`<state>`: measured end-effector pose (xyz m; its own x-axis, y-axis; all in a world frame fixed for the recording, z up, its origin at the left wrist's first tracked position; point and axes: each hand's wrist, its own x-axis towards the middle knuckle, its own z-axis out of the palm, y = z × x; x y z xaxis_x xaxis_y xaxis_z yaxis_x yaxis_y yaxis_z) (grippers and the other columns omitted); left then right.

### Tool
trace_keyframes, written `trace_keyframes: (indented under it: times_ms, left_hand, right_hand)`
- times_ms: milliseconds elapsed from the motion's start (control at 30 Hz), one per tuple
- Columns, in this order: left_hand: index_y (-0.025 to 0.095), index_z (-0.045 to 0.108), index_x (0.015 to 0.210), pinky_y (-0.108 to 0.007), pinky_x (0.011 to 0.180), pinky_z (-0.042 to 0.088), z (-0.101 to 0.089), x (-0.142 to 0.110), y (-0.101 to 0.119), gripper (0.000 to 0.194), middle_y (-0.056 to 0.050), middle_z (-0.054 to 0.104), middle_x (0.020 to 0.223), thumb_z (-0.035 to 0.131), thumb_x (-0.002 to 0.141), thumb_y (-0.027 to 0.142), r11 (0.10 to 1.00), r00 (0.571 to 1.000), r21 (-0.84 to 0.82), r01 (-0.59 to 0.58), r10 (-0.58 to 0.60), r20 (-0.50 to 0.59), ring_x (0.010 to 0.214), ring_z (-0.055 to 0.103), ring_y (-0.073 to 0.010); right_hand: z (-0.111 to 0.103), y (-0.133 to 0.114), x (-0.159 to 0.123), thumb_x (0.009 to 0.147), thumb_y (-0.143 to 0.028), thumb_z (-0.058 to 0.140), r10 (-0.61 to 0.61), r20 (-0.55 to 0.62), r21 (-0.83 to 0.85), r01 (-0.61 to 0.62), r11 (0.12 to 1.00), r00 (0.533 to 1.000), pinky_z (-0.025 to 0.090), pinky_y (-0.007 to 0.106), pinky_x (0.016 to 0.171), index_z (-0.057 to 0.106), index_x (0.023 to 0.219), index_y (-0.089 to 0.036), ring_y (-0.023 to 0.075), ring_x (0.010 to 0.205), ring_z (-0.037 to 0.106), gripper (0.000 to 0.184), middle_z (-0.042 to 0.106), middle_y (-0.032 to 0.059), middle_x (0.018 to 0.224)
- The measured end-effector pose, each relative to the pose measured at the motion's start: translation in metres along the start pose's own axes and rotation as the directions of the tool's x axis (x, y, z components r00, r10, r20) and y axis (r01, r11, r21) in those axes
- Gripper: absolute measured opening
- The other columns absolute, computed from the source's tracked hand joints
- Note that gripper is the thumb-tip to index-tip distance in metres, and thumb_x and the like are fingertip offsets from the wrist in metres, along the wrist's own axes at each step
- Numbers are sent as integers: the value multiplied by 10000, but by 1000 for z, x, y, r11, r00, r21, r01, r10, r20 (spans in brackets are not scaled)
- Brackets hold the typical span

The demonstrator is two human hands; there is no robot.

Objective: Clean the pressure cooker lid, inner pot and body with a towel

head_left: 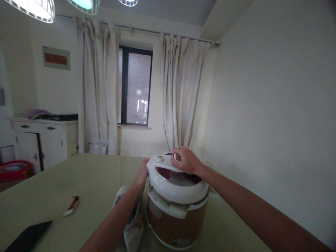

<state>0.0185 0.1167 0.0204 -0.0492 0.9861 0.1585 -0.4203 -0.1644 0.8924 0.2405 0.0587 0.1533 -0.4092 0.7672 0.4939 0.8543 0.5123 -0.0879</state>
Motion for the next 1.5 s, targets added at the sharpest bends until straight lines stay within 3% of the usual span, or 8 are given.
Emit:
trace_keyframes:
  times_ms: [200,500,700,833,967,1067,1333,1500]
  left_hand:
    - [198,810,856,-436,1188,405,11,-5,18,581,-158,778,1228,414,1056,573,957,965,215,-195,226,-131,1286,638,-344]
    - [224,813,818,-505,1070,439,23,-19,42,640,-125,762,797,405,1030,670,858,971,481,-182,233,-49,1059,699,-403]
    - [214,773,846,-465,1008,479,33,-9,60,690,-117,748,794,318,1044,693,847,962,489,-209,267,-51,968,698,-359]
    - [203,719,965,-428,1009,500,51,-38,77,662,-118,764,984,327,1037,732,864,937,397,-309,349,-29,1065,685,-326]
    - [252,575,1210,-410,896,574,81,-82,79,541,-74,751,1147,680,913,691,985,983,57,-161,165,-84,1075,705,-302]
    - [299,439,1357,-408,890,597,113,-111,73,551,-79,717,1283,690,943,562,967,975,-219,-132,87,-203,1118,718,-290]
    - [303,57,1608,-473,1184,472,182,-167,44,851,-204,222,1749,600,990,522,947,949,-200,-252,201,-244,1513,461,-344]
    - [321,-23,1628,-484,1285,347,203,-180,17,843,-120,-95,1811,514,1026,568,961,931,-75,-266,236,-280,1669,133,-308]
  right_hand:
    - [-11,9,-5,917,-360,688,-72,-12,9,72,997,997,421,301,785,731,1019,-201,190,831,596,194,664,50,947]
    - [-28,31,14,928,-330,635,-81,62,94,75,993,995,364,275,702,723,1059,-176,150,707,514,221,599,-24,760]
    - [-32,30,22,873,-327,681,-123,37,49,122,991,992,430,290,761,732,1091,-170,168,776,570,273,674,43,942]
    - [-56,36,23,846,-297,663,-222,-56,209,229,951,974,506,349,925,665,1304,-177,221,983,672,474,736,87,1176]
    - [-86,37,24,873,-360,686,-185,-72,349,199,916,980,508,431,1073,539,1508,-229,269,1245,674,665,704,116,1386]
    - [-97,37,26,854,-390,749,-183,-8,385,172,907,983,543,460,1056,510,1548,-239,294,1302,666,749,689,148,1418]
    - [-84,51,21,869,-395,771,-89,63,402,56,914,994,584,428,990,543,1539,-160,285,1196,728,746,743,178,1336]
    - [-80,36,15,998,-418,613,-140,25,92,137,986,990,536,410,1002,693,1359,-158,277,1136,716,452,762,145,1288]
